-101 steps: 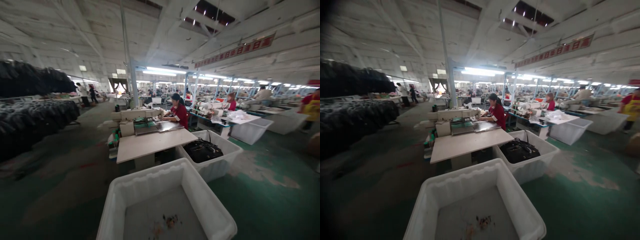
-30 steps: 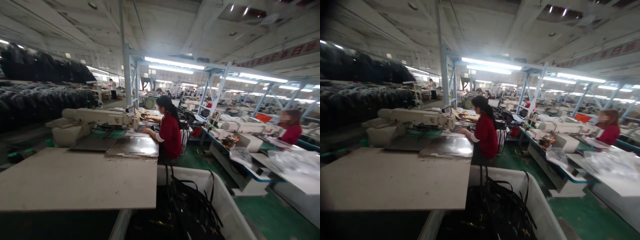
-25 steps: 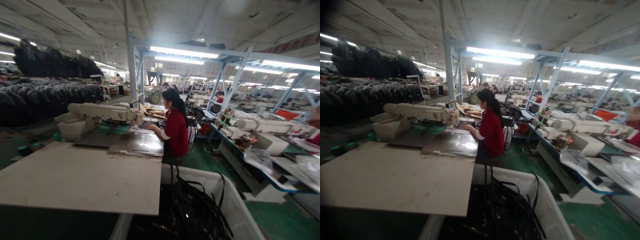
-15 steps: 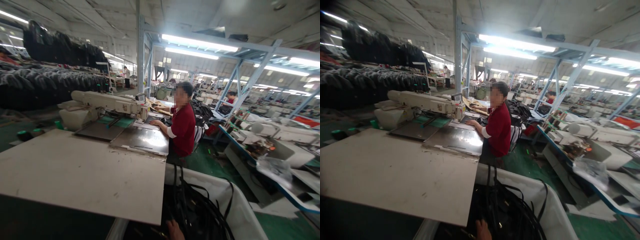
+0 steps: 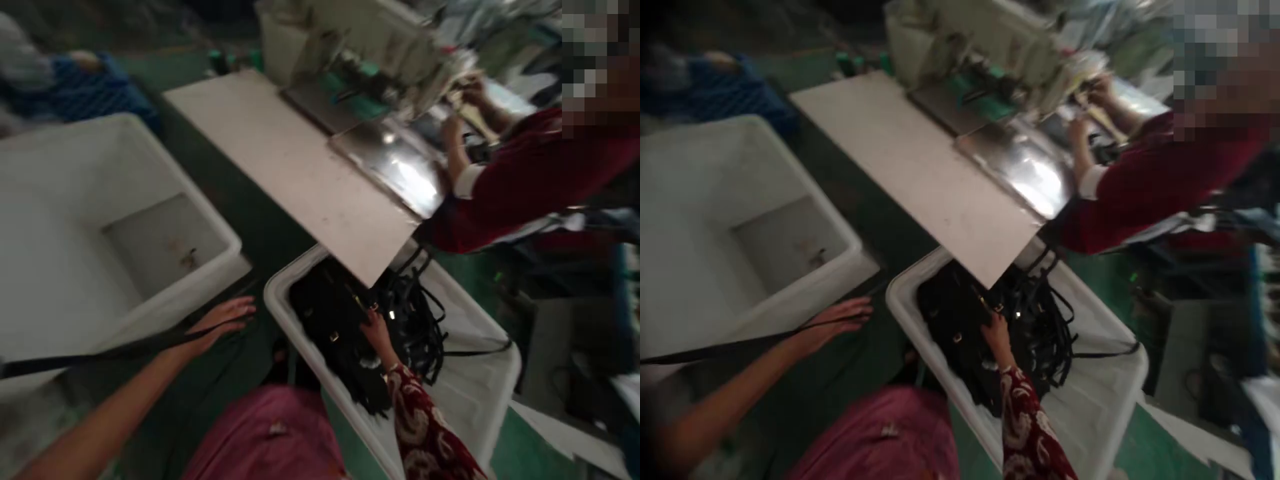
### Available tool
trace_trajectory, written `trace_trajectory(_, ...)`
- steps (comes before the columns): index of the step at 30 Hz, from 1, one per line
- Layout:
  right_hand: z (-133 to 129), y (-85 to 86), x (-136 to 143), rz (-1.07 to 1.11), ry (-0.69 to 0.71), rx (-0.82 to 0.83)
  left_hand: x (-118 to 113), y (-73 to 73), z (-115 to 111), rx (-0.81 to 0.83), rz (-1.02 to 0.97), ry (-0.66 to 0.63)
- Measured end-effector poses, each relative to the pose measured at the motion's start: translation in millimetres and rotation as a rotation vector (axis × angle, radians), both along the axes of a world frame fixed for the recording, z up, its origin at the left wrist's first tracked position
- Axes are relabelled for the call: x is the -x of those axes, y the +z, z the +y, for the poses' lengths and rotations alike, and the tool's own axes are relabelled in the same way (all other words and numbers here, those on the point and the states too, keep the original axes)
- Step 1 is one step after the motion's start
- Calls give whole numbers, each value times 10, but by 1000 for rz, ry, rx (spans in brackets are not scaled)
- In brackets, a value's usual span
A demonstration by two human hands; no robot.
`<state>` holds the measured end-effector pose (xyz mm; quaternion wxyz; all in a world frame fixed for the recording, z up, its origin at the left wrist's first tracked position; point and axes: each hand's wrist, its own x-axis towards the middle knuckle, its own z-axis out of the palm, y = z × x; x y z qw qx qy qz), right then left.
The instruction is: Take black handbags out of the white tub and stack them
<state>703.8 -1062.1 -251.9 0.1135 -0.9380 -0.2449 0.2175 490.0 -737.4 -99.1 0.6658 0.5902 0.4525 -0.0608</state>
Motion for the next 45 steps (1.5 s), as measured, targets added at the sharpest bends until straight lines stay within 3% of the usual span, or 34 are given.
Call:
trace_trajectory(2,-82,-168,176,56,92,25,540,-229,95,75,20,51)
trace_trajectory(3,-137,-208,268,75,121,30,692,-318,139,95,6,47)
trace_trajectory(5,-269,-202,454,93,146,30,747,-442,187,101,-32,3)
trace_trajectory(8,-397,-120,673,76,121,21,390,-466,82,86,-94,-116)
trace_trajectory(11,-351,-111,701,31,67,12,-69,-315,-156,90,-217,-320)
trace_trajectory(16,-64,-230,353,-50,2,3,-692,77,-375,-68,-377,-814)
trace_trajectory(20,168,-343,-46,-158,-27,51,-1054,300,-506,-178,-561,-927)
trace_trajectory(22,215,-411,-235,-179,-58,86,-1053,317,-682,-99,-608,-875)
trace_trajectory(25,198,-511,-440,-150,-115,135,-774,185,-1191,69,-562,-727)
trace_trajectory(29,185,-493,-477,-124,-123,187,-334,-214,-2104,449,-632,-854)
trace_trajectory(30,200,-440,-439,-123,-107,193,-300,-323,-2282,500,-612,-808)
trace_trajectory(32,234,-281,-291,-116,-63,203,-348,-523,-2488,512,-479,-545)
trace_trajectory(34,242,-72,-35,-63,13,190,-481,-697,-2477,460,-246,-145)
trace_trajectory(36,212,144,324,52,147,116,-586,-846,-2325,428,-53,135)
trace_trajectory(39,153,374,936,222,341,-35,-532,-1016,-2088,506,63,201)
trace_trajectory(41,163,404,1247,315,381,-63,-358,-1109,-2015,524,106,203)
trace_trajectory(43,233,329,1365,505,453,-36,-167,-1222,-2000,499,143,293)
trace_trajectory(45,352,194,1244,762,538,9,-57,-1359,-2003,495,163,423)
